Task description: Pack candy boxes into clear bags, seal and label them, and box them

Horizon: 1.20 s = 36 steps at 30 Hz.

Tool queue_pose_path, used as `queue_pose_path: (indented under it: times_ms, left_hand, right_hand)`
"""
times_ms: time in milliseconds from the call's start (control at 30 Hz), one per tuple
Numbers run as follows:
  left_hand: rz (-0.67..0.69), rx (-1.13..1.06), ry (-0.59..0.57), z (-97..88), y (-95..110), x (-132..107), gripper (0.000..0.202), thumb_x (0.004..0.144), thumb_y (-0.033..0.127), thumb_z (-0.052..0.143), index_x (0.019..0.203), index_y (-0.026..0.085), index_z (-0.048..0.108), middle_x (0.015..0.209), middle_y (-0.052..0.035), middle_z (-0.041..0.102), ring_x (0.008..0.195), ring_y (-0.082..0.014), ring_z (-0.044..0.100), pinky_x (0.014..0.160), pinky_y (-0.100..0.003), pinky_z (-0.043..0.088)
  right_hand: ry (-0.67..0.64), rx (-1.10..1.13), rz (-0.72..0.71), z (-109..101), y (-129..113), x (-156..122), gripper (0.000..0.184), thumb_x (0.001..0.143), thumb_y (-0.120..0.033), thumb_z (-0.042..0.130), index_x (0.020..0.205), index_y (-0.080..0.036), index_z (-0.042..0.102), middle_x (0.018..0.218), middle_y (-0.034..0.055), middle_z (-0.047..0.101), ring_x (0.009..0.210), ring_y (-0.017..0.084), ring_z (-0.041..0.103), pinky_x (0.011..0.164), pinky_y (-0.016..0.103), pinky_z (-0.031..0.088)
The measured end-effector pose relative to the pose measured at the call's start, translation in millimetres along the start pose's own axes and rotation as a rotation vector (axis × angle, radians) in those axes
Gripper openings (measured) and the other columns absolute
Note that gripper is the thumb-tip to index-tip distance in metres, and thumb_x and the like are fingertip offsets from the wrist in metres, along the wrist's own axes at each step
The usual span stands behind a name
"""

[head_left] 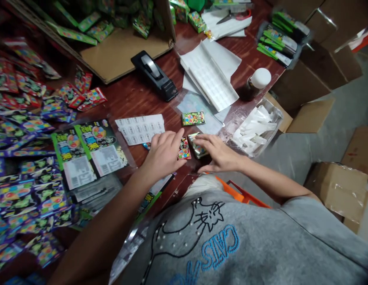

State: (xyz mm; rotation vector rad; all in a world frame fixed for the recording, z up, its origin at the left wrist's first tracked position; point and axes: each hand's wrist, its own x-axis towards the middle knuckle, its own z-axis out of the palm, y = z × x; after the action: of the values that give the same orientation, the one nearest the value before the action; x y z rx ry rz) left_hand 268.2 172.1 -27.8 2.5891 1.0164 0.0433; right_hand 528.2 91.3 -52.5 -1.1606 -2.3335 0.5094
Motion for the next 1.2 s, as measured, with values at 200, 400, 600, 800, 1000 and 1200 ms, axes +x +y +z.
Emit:
queue_pose_path:
  times_ms: [200,400,600,800,1000,1200]
  left_hand:
    - [-0.146,-0.039,0.045,13.9,26.8,-12.2,0.108,0.085,0.040,0.081,0.170,0.008,0.024,0.143,-0.0260,0.066,0.131,-0.0464,0.060,0.117,-0.063,0.035]
    - [-0.209,-0.088,0.069,19.2,33.3,-18.6,0.114,0.087,0.037,0.081,0.173,0.010,0.013,0.145,-0.0249,0.067,0.134,-0.0450,0.060,0.122,-0.066,0.030]
    - [-0.243,-0.117,0.076,25.2,32.3,-22.7,0.114,0.087,0.037,0.082,0.173,0.007,0.014,0.146,-0.0249,0.066,0.138,-0.0434,0.058,0.124,-0.063,0.029]
    - [-0.233,-0.112,0.074,28.7,32.1,-15.8,0.119,0.085,0.037,0.087,0.173,0.008,0.012,0.145,-0.0252,0.067,0.137,-0.0439,0.059,0.122,-0.062,0.033]
    - [-0.214,-0.092,0.147,12.9,30.0,-52.6,0.130,0.077,0.045,0.094,0.173,0.013,0.012,0.163,-0.0277,0.051,0.148,-0.0461,0.050,0.128,-0.062,0.028]
    - [-0.516,-0.018,0.130,17.0,21.1,-145.5,0.100,0.082,0.051,0.087,0.164,0.019,0.039,0.153,-0.0236,0.061,0.137,-0.0476,0.058,0.118,-0.064,0.040]
  right_hand:
    - [-0.249,0.063,-0.110,-22.5,51.0,13.4,0.120,0.095,-0.060,0.076,0.176,-0.017,-0.002,0.178,0.0286,0.024,0.165,0.043,0.028,0.130,0.069,0.031]
    - [-0.239,0.147,-0.169,4.5,60.7,42.4,0.104,0.093,-0.054,0.078,0.172,-0.015,0.023,0.153,0.0248,0.055,0.141,0.040,0.054,0.120,0.064,0.046]
    - [-0.192,0.156,-0.268,14.6,63.9,35.1,0.103,0.098,-0.066,0.070,0.174,-0.018,0.020,0.160,0.0242,0.051,0.145,0.039,0.051,0.121,0.066,0.045]
    - [-0.163,0.128,-0.231,24.6,62.3,32.5,0.103,0.097,-0.074,0.066,0.174,-0.020,0.026,0.161,0.0196,0.057,0.140,0.037,0.052,0.122,0.063,0.047]
    - [-0.106,0.090,-0.242,17.8,47.1,38.2,0.085,0.093,-0.073,0.071,0.156,-0.017,0.055,0.143,0.0166,0.071,0.130,0.034,0.063,0.128,0.063,0.039]
    - [-0.003,0.044,-0.213,28.9,32.7,40.8,0.082,0.091,-0.073,0.074,0.149,-0.018,0.060,0.142,0.0175,0.072,0.129,0.035,0.065,0.129,0.068,0.037]
